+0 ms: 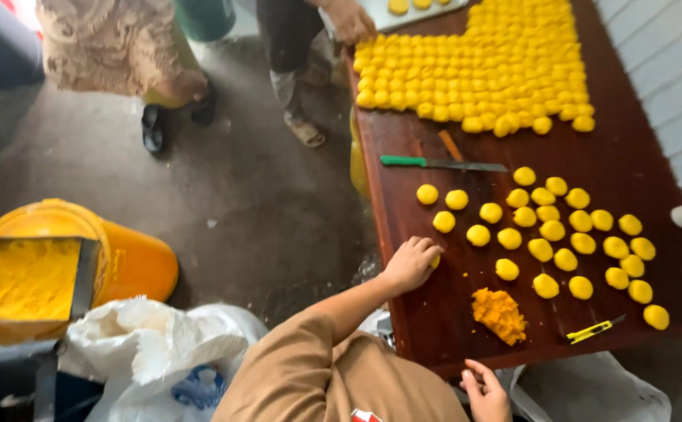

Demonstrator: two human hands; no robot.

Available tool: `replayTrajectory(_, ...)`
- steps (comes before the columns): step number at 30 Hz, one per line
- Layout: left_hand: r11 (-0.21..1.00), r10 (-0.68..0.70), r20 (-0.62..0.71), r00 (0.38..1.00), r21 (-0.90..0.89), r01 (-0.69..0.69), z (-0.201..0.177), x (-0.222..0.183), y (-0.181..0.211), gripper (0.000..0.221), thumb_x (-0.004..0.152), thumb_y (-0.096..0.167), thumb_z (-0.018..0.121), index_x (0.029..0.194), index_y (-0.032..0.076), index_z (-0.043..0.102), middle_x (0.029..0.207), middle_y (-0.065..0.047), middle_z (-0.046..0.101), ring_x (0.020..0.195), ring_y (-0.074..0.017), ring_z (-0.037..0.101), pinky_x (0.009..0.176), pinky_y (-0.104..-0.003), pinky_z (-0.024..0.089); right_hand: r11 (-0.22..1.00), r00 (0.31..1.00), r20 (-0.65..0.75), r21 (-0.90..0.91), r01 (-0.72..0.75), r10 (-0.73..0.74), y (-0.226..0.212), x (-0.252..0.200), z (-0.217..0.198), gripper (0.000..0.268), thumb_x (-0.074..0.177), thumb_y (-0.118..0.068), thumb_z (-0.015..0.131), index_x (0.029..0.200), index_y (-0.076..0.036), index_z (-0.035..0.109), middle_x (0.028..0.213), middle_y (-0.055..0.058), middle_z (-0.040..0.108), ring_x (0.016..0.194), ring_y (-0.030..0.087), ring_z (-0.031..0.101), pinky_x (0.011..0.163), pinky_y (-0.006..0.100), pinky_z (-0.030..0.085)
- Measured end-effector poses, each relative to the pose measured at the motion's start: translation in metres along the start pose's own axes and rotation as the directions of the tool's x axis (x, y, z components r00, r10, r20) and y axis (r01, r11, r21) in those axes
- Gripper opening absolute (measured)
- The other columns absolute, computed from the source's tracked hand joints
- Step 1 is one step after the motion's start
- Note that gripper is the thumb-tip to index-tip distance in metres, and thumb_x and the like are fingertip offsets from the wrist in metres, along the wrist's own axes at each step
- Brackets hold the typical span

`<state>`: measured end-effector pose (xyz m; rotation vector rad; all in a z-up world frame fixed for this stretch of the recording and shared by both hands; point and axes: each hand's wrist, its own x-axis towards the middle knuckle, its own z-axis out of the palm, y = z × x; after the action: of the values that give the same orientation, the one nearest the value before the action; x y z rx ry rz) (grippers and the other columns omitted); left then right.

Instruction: Filling yellow dough balls with an orange paste and shaping them by hand.

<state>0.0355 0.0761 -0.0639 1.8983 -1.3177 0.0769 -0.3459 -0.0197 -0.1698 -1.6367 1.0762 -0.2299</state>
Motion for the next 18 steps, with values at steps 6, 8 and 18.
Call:
replayTrajectory(6, 0.986, -0.089, -0.103, 0.991, -0.151, 0.073, -0.02, 0.005, 0.03, 0.058, 0.078, -0.003, 0.062, 0.135, 0.007, 0.054, 0.126, -0.017, 0.055, 0.114, -0.0378, 0.054, 0.1, -0.043, 0.05, 0.995, 0.993, 0.07, 0.0, 0.097, -0.097, -0.003, 0.034, -0.023, 0.037, 0.092, -0.001, 0.069, 0.128, 0.006, 0.068, 0.095, 0.019, 0.077, 0.073, 0.024, 0.074, 0.069, 0.032, 0.06)
replayTrajectory(8, 0.989, -0.083, -0.145, 0.986, -0.133, 0.064, -0.035, 0.0, 0.056, 0.059, 0.078, -0.004, 0.063, 0.135, 0.006, 0.054, 0.13, -0.016, 0.054, 0.116, -0.0377, 0.054, 0.103, -0.044, 0.049, 0.972, 0.983, 0.118, -0.171, 0.163, -0.144, -0.069, 0.028, -0.03, 0.036, 0.091, -0.008, 0.07, 0.126, -0.001, 0.071, 0.097, 0.012, 0.08, 0.077, 0.02, 0.078, 0.071, 0.03, 0.061)
replayTrajectory(18, 0.891, -0.171, -0.104, 0.98, 0.408, 0.199, -0.041, -0.01, 0.151, 0.046, 0.071, 0.011, 0.064, 0.116, 0.004, 0.057, 0.1, -0.019, 0.054, 0.086, -0.0379, 0.052, 0.071, -0.05, 0.041, 0.86, 0.894, 0.239, -0.267, 0.435, -0.378, -0.141, 0.014, -0.121, 0.027, 0.09, -0.013, 0.068, 0.116, -0.006, 0.075, 0.112, 0.002, 0.079, 0.096, 0.016, 0.073, 0.087, 0.026, 0.056)
